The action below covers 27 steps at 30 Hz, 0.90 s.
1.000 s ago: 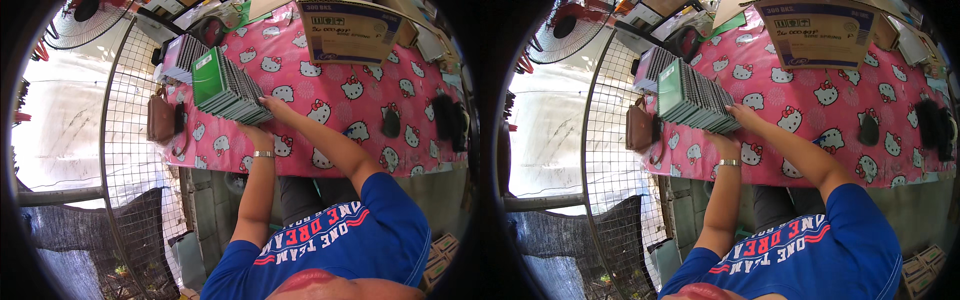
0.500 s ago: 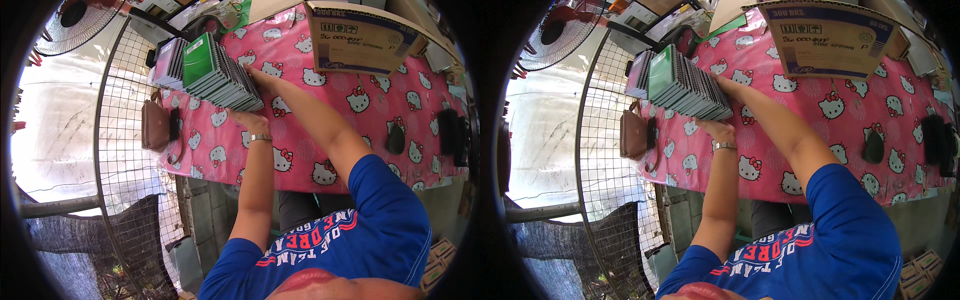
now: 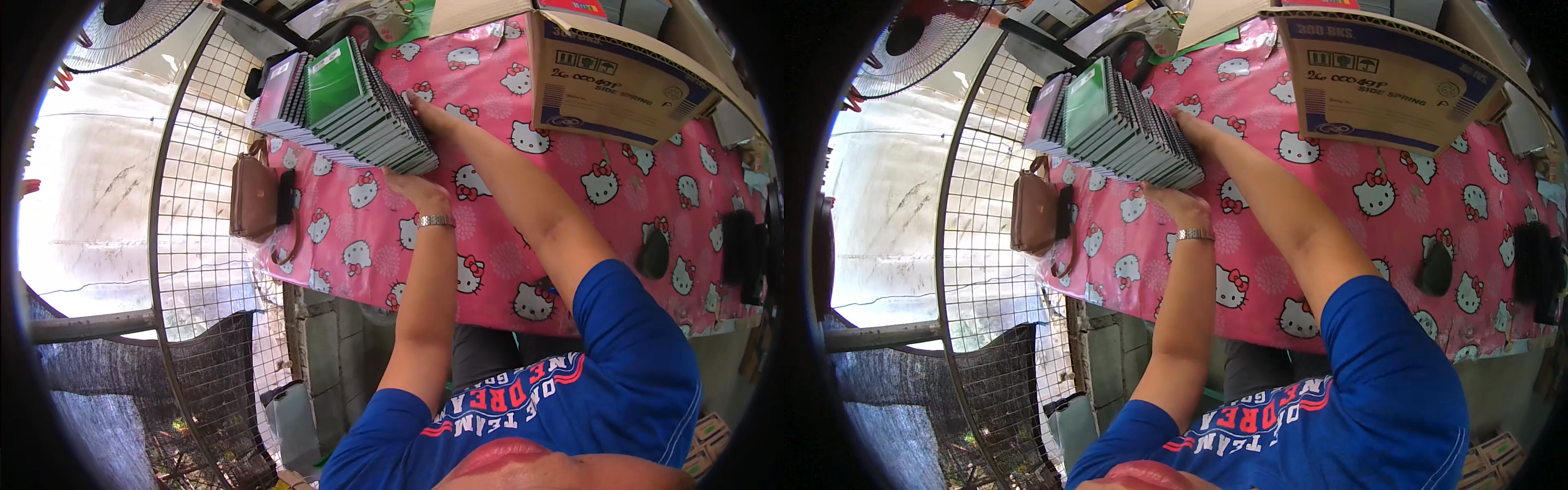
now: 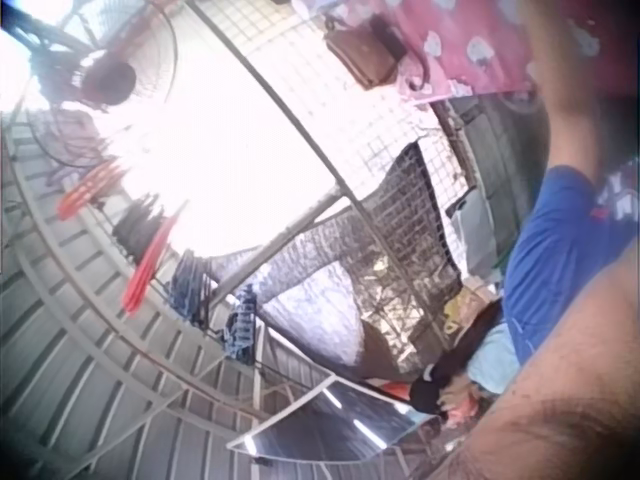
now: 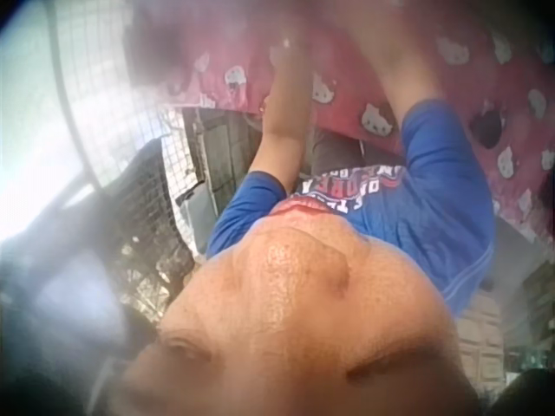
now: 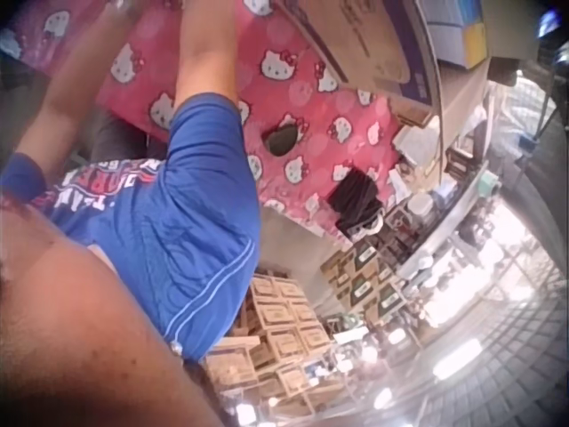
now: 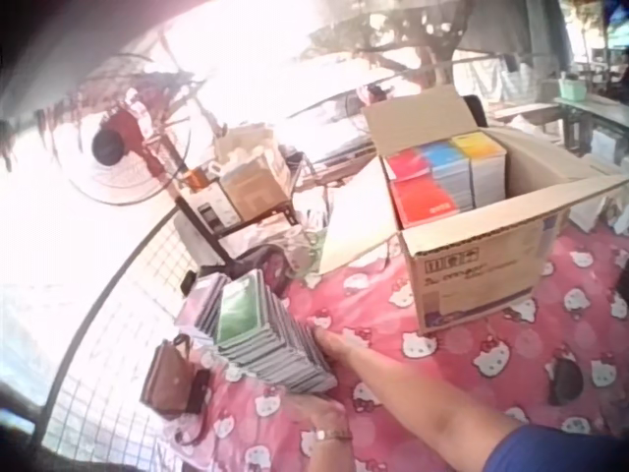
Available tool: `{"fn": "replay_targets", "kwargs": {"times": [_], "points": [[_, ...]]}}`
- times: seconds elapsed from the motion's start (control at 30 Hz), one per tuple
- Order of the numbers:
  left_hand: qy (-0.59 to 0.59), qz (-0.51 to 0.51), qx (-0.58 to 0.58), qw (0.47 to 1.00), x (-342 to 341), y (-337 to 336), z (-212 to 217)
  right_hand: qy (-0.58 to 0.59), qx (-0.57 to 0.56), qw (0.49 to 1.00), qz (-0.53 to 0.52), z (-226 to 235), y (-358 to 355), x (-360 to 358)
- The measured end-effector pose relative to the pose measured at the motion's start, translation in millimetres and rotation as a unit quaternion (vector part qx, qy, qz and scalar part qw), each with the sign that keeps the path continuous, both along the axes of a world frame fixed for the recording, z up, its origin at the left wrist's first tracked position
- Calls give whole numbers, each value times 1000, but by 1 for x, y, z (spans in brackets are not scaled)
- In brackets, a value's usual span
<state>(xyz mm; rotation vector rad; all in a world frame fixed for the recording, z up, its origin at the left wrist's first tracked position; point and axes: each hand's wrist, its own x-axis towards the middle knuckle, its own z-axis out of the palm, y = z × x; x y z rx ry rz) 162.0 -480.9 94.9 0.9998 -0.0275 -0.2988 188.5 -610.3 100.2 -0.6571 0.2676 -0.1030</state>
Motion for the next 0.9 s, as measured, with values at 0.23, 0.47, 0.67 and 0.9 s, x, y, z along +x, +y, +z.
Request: {"fn": "replay_targets", "kwargs": {"times": [0.23, 0.47, 0.67, 0.9], "points": [[-23, -25, -33, 999, 8, 7, -2, -21, -93, 986, 137, -18, -19, 24], [27, -131, -97, 986, 22, -3, 10, -38, -204, 978, -7, -51, -50, 18], [63, -77, -54, 994, 53, 1, 14, 5, -136, 989, -55, -9, -9, 7], [50, 49, 23, 997, 56, -24, 10, 118, -313, 935, -115, -32, -37, 26]]}}
